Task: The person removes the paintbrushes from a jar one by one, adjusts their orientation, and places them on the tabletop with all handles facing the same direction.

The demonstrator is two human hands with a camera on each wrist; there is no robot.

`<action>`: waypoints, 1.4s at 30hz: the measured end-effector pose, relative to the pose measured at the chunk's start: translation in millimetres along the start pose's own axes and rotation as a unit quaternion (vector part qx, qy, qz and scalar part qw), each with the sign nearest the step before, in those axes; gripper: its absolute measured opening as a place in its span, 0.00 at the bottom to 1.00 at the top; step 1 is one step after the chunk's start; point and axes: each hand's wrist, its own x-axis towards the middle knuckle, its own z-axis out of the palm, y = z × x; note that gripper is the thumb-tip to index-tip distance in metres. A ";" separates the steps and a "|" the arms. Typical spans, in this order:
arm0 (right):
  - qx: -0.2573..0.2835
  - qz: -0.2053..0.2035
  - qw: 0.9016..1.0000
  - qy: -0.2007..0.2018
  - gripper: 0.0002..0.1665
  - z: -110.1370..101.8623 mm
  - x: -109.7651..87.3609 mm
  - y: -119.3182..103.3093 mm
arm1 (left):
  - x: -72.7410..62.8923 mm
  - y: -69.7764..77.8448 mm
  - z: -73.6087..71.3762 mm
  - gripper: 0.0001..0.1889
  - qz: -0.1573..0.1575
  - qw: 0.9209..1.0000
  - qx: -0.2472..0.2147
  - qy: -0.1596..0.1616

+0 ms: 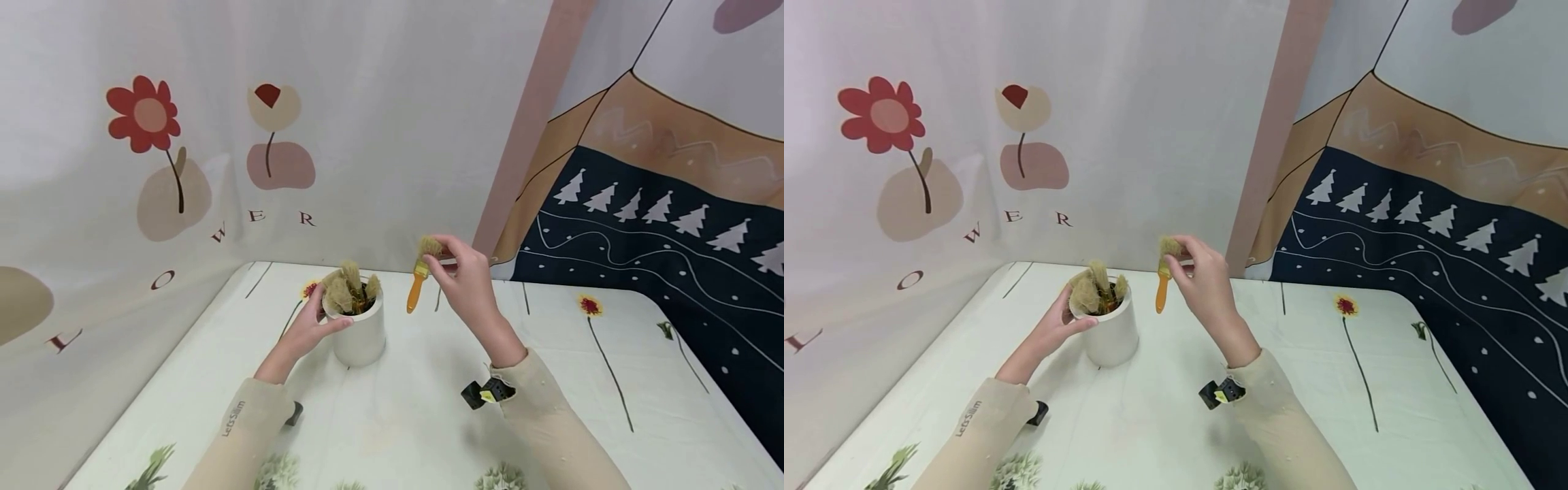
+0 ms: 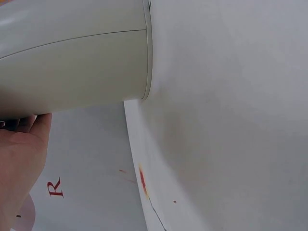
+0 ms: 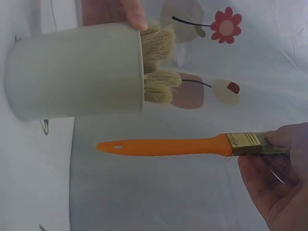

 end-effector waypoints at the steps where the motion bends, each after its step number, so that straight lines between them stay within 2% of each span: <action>1: -0.001 0.002 1.000 -0.002 0.16 0.6 -0.4 1.3 | -0.1 -0.3 0.1 0.49 0.000 1.000 -0.001 0.000; 21: -0.007 0.035 0.999 -0.022 0.16 14.8 -9.7 23.9 | 0.0 2.5 -0.1 0.50 -0.003 1.000 -0.004 -0.005; 35: 0.018 0.113 0.992 -0.059 0.20 26.3 -18.2 42.2 | -1.6 3.9 -0.4 0.50 -0.021 1.000 0.003 -0.002; 42: 0.055 0.163 0.982 -0.075 0.23 34.6 -21.7 56.3 | -1.4 1.7 -0.9 0.51 -0.022 1.000 0.007 -0.002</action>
